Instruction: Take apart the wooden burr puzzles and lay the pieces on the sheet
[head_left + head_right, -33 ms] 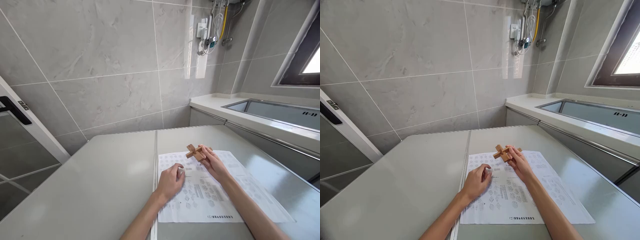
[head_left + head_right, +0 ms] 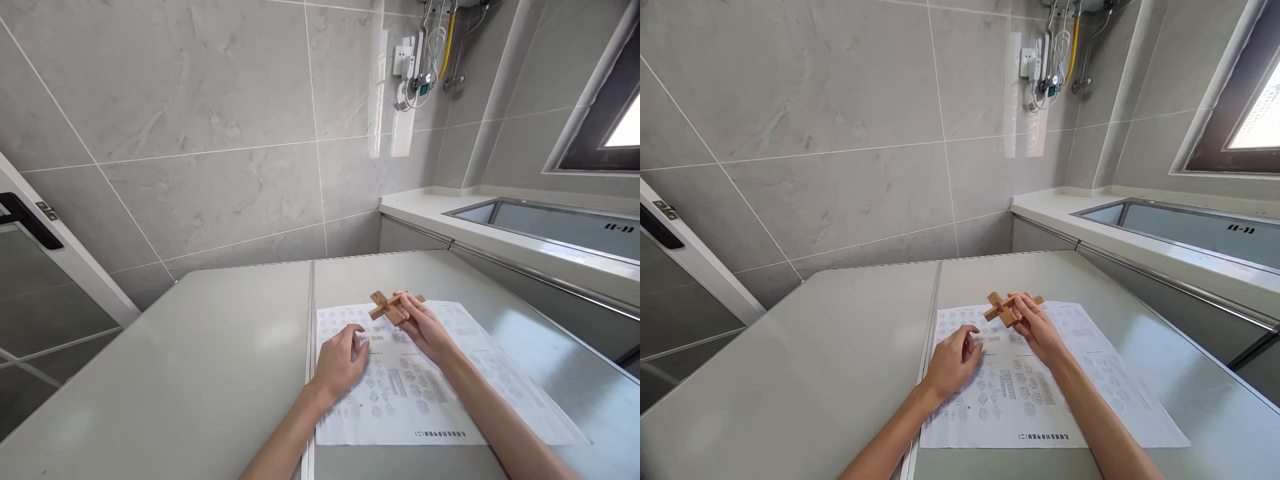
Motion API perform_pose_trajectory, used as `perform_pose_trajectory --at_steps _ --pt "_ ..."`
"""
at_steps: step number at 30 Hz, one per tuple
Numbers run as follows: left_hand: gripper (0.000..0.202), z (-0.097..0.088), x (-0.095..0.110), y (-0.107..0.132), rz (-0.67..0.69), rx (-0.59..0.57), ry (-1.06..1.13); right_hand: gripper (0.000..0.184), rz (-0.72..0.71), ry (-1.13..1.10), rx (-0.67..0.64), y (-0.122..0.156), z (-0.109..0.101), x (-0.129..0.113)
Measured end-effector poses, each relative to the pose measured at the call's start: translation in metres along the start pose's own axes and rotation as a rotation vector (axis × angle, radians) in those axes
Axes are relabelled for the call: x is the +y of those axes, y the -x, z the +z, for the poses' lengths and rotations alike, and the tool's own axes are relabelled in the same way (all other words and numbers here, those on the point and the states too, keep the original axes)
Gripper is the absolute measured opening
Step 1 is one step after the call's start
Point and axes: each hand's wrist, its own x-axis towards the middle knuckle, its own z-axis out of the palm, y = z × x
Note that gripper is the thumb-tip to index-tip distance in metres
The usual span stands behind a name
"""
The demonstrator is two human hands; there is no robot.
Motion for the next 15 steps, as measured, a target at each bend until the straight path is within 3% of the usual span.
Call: perform_pose_trajectory --at_steps 4,9,15 --pt "0.051 0.002 -0.001 -0.002 -0.047 0.101 0.100 0.050 0.095 0.044 -0.134 0.007 0.011 0.003" --pt "0.090 0.006 -0.003 0.000 -0.032 0.073 0.205 0.048 0.185 0.101 -0.316 0.013 0.021 0.006" --pt "0.104 0.009 -0.006 0.002 -0.037 0.046 0.248 0.046 0.214 0.151 -0.413 0.018 0.028 0.004"
